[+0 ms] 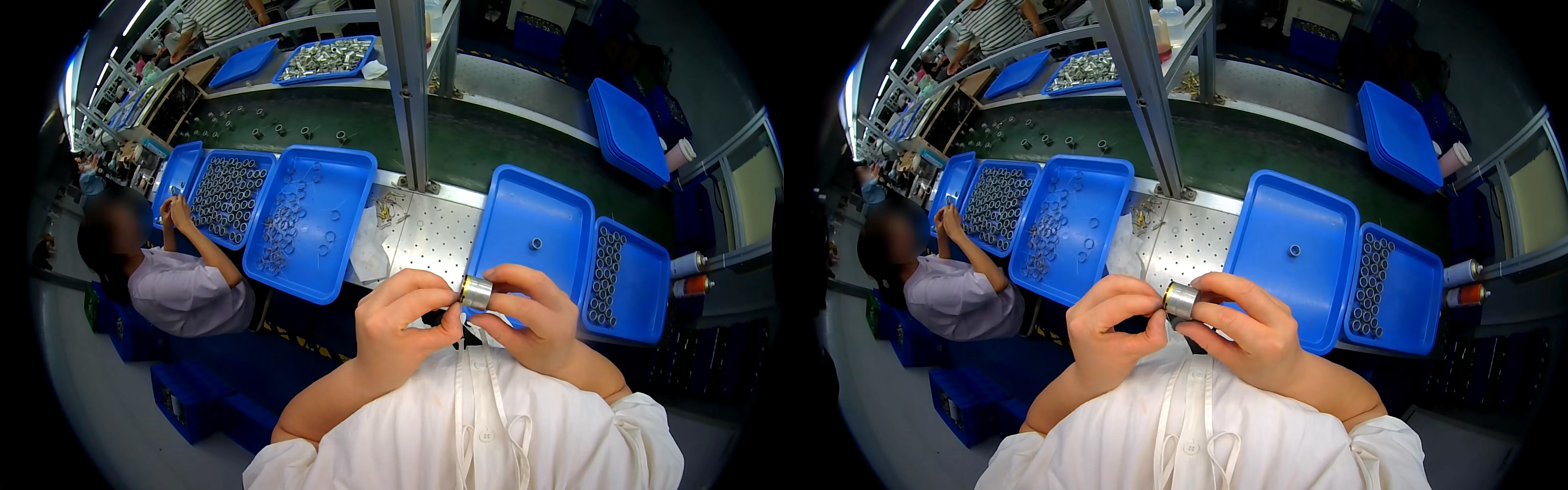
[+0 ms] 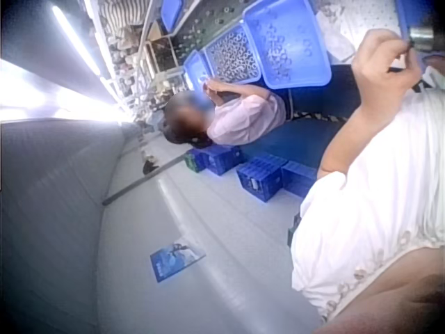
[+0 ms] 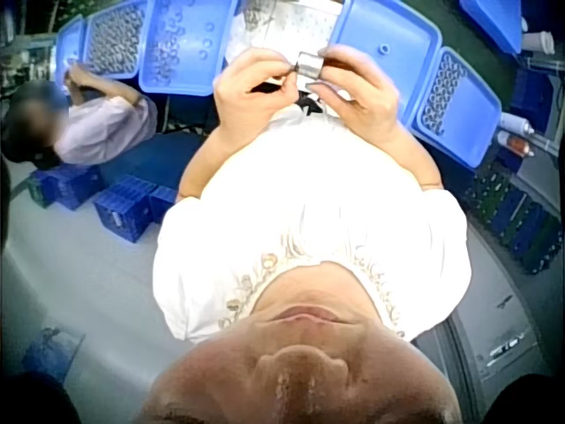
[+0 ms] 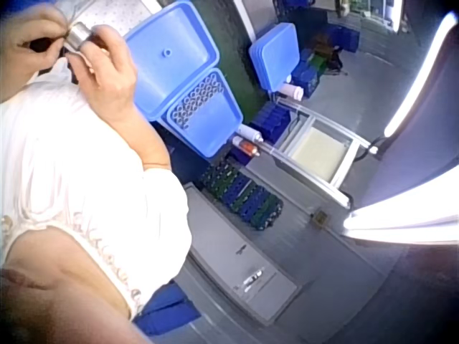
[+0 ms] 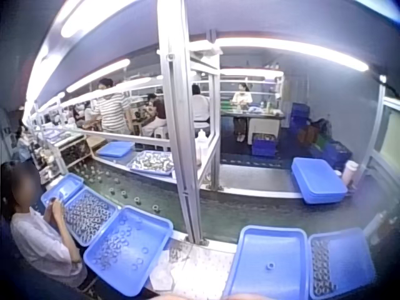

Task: The person repeatedly picks up small cylindrical metal components and thin rings from blue trays. They insert the rings into the components by hand, then place the assembled units into a separate tray. The process is repetitive and performed at a steady pace.

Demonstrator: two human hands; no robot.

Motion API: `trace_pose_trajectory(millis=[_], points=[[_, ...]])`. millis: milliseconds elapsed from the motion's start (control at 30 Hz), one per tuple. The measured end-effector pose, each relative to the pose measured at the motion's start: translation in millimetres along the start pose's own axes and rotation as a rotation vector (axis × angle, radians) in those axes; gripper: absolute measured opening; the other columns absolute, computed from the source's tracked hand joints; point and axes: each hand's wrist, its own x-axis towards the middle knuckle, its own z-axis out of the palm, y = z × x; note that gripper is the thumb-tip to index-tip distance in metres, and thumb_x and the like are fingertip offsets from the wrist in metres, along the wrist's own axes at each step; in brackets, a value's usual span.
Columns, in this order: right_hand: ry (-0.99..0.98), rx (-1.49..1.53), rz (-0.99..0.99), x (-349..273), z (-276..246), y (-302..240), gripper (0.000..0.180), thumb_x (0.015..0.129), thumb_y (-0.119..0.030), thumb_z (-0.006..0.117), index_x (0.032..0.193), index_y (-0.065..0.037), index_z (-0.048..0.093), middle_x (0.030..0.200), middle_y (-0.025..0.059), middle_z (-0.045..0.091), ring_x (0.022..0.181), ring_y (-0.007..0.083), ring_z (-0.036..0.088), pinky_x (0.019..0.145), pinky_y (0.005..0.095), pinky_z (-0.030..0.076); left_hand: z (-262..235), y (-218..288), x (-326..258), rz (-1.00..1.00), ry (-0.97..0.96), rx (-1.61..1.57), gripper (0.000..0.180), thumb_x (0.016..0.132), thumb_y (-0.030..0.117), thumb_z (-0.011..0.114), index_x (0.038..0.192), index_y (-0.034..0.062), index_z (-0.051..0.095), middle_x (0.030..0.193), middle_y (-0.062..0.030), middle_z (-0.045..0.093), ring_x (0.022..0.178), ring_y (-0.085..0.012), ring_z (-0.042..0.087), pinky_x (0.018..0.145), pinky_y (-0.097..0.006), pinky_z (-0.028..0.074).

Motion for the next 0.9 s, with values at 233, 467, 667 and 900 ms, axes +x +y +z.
trace_pose_trajectory(millis=[233,467,667,900], points=[[0.016,0.008,-0.021,2.1,0.4,2.9,0.022,0.063,0.0,0.076,0.082,0.0,0.064,0.096,0.0119,0.06,0.07,0.0206,0.062,0.058,0.0271,0.052,2.0,-0.3,1.4,0.053,0.032,0.042,0.019,0.055,-0.005,0.071,0.071,0.0014,0.063,0.076,-0.0073,0.062,0.063,-0.0186,0.06,0.056,-0.026,0.049],[0.006,-0.016,-0.062,4.4,-2.6,7.3,0.024,0.062,0.001,0.076,0.082,0.0,0.064,0.096,0.0131,0.06,0.073,0.0217,0.062,0.059,0.0279,0.051,0.3,-3.4,5.9,-0.136,-0.037,-0.198,0.016,0.062,-0.005,0.07,0.076,-0.001,0.064,0.082,-0.0077,0.063,0.065,-0.0147,0.061,0.058,-0.023,0.049],[-0.001,-0.019,-0.032,5.5,-2.4,8.4,0.024,0.062,0.0,0.076,0.082,-0.001,0.064,0.096,0.0127,0.06,0.073,0.0217,0.062,0.059,0.028,0.051,-0.8,-2.0,8.2,-0.171,-0.069,-0.203,0.016,0.062,-0.008,0.069,0.076,-0.0007,0.064,0.08,-0.0081,0.063,0.068,-0.0162,0.061,0.06,-0.024,0.048],[-0.051,0.044,0.051,3.4,-4.0,8.5,0.025,0.063,0.0,0.078,0.085,-0.002,0.066,0.099,0.0135,0.059,0.077,0.0206,0.062,0.066,0.0269,0.053,2.1,-3.2,8.5,-0.097,-0.045,-0.081,0.018,0.058,-0.008,0.069,0.073,0.0004,0.063,0.079,-0.0079,0.063,0.068,-0.0172,0.061,0.06,-0.025,0.048]])
